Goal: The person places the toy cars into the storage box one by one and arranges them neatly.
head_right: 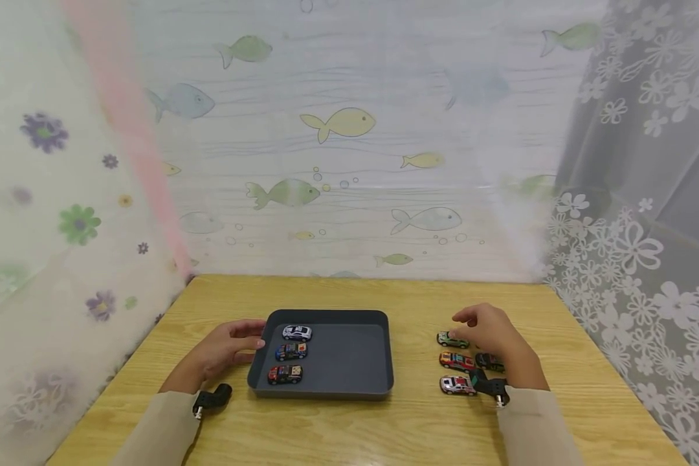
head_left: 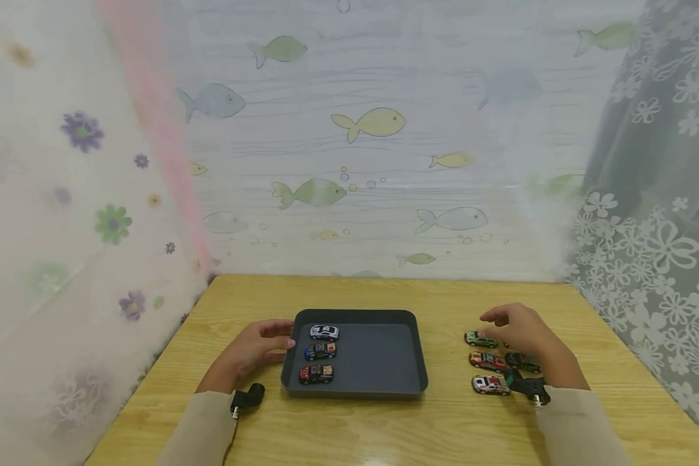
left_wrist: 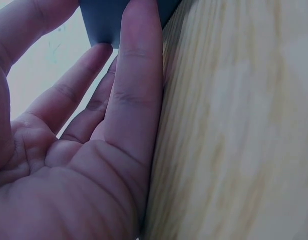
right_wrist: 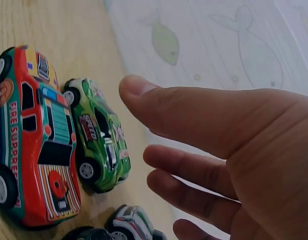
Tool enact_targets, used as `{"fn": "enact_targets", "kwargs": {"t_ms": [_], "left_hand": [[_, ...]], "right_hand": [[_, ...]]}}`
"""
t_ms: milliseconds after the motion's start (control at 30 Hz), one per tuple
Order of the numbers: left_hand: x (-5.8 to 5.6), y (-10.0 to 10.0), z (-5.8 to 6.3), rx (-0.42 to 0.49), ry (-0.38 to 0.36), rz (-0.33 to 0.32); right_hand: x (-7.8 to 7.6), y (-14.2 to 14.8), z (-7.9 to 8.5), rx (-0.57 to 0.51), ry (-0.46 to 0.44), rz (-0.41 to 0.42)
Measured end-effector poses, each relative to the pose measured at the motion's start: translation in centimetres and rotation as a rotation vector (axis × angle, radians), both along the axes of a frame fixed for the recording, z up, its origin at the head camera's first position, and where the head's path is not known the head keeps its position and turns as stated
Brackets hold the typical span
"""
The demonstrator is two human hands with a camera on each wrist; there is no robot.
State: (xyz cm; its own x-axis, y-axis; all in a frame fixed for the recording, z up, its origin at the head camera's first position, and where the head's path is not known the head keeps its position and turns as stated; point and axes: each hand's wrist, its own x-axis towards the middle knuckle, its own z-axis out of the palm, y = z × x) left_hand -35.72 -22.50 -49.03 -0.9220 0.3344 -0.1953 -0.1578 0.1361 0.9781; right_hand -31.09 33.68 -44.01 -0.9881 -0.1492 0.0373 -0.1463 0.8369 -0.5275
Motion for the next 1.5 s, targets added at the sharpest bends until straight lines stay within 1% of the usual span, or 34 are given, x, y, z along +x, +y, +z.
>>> {"fn": "enact_targets", "kwargs": {"t_ms": [200, 500, 800, 933, 1167, 1500], "left_hand": [[0.0, 0.1, -0.1, -0.001, 0.009, -0.002], [0.1, 0.1, 0.3, 0.001, 0.000, 0.008], [0.2, 0.1, 0.4, -0.011, 0.010, 0.002], [0.3, 0.2, 0.4, -0.010, 0.002, 0.009], [0.6, 0.3, 0.5, -0.011, -0.004, 0.018], [0.9, 0.4, 0.5, -0.016, 0.001, 0.018]], "right_hand": [[0.0, 0.6, -0.3, 0.000, -0.026, -0.008], [0.0, 1.0, -0.5, 0.010, -0.043, -0.002], [0.1, 0.3, -0.1, 0.024, -0.055, -0.010], [0.2, 0.0, 0.0, 0.021, -0.059, -0.013], [-0.1, -0.3, -0.4, -0.002, -0.072, -0.015], [-0.1, -0.7, -0.3, 0.024, -0.074, -0.020]]}}
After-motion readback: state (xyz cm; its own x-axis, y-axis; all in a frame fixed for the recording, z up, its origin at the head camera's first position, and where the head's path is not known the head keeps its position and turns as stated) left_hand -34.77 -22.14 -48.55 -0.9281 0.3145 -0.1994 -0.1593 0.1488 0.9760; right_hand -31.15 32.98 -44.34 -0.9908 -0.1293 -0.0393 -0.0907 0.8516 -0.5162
